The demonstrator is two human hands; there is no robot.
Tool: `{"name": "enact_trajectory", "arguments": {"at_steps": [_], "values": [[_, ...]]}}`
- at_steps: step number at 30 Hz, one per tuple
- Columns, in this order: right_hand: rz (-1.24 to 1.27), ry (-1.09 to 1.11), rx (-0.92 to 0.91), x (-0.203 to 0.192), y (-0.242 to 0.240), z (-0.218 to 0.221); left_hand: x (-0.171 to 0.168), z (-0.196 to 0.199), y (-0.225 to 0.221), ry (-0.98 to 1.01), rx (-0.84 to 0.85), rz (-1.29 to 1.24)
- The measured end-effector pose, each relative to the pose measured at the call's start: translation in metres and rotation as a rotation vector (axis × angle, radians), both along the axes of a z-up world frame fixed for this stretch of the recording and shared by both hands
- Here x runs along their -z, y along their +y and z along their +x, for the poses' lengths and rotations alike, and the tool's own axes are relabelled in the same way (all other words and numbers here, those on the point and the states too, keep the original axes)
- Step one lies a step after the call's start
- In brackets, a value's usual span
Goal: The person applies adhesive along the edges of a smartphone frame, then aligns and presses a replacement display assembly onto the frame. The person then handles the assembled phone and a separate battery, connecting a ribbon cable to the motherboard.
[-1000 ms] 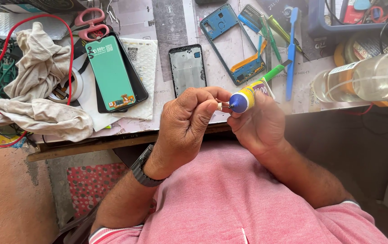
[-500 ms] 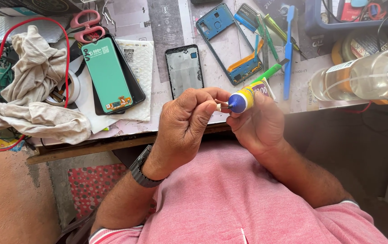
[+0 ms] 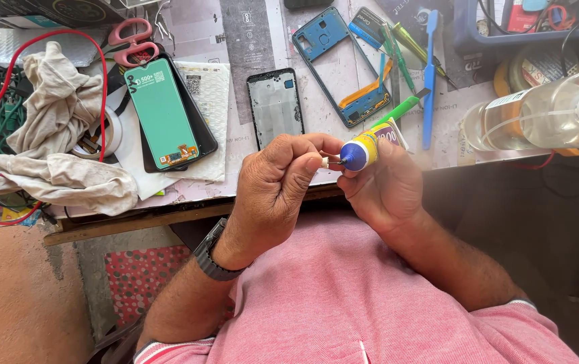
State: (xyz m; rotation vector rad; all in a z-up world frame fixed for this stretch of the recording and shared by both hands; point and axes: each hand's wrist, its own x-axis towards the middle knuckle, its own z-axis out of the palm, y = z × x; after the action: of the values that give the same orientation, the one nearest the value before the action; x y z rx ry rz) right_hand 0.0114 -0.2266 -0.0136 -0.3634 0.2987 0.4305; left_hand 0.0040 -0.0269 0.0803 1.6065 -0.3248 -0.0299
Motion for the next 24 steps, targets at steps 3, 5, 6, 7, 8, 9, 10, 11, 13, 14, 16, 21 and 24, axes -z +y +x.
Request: {"name": "enact_trajectory", "arguments": {"at_steps": [3, 5, 6, 7, 8, 9, 10, 11, 13, 14, 16, 21, 24], "values": [[0.016, 0.004, -0.008, 0.000, -0.001, 0.000, -0.001, 0.000, 0.000, -0.002, 0.002, 0.010], [0.007, 0.022, -0.007, 0.000, -0.001, -0.001, -0.001, 0.000, 0.000, -0.013, 0.002, 0.019], [-0.015, 0.036, -0.003, 0.000, -0.002, -0.001, -0.001, 0.000, -0.001, -0.007, 0.000, 0.018], [-0.036, 0.048, 0.001, 0.001, -0.002, -0.001, -0.001, 0.000, -0.001, -0.002, -0.002, 0.018], [-0.026, 0.023, -0.005, 0.001, -0.001, -0.001, -0.001, 0.001, -0.001, 0.002, -0.005, 0.018], [-0.017, -0.002, -0.010, 0.002, -0.001, -0.001, -0.002, 0.001, -0.001, 0.001, -0.007, 0.032], [-0.008, -0.027, -0.015, 0.002, -0.001, -0.001, -0.002, 0.000, 0.000, 0.000, -0.009, 0.045], [0.007, -0.042, -0.010, 0.002, -0.001, -0.001, -0.002, 0.000, 0.000, -0.002, -0.013, 0.059], [0.036, -0.073, 0.001, 0.002, -0.001, -0.001, -0.003, 0.000, 0.000, 0.015, -0.010, 0.047], [0.024, -0.085, 0.011, 0.001, -0.001, -0.001, -0.004, 0.000, 0.000, 0.024, -0.008, 0.041], [0.001, -0.111, 0.028, -0.002, -0.002, 0.000, -0.005, 0.000, 0.000, 0.026, -0.023, 0.066], [-0.164, -0.381, 0.187, -0.009, -0.008, -0.004, -0.010, -0.002, 0.003, -0.003, -0.072, 0.174], [-0.300, -0.512, 0.283, -0.008, -0.011, -0.005, -0.009, -0.001, 0.006, 0.024, -0.070, 0.173]]}}
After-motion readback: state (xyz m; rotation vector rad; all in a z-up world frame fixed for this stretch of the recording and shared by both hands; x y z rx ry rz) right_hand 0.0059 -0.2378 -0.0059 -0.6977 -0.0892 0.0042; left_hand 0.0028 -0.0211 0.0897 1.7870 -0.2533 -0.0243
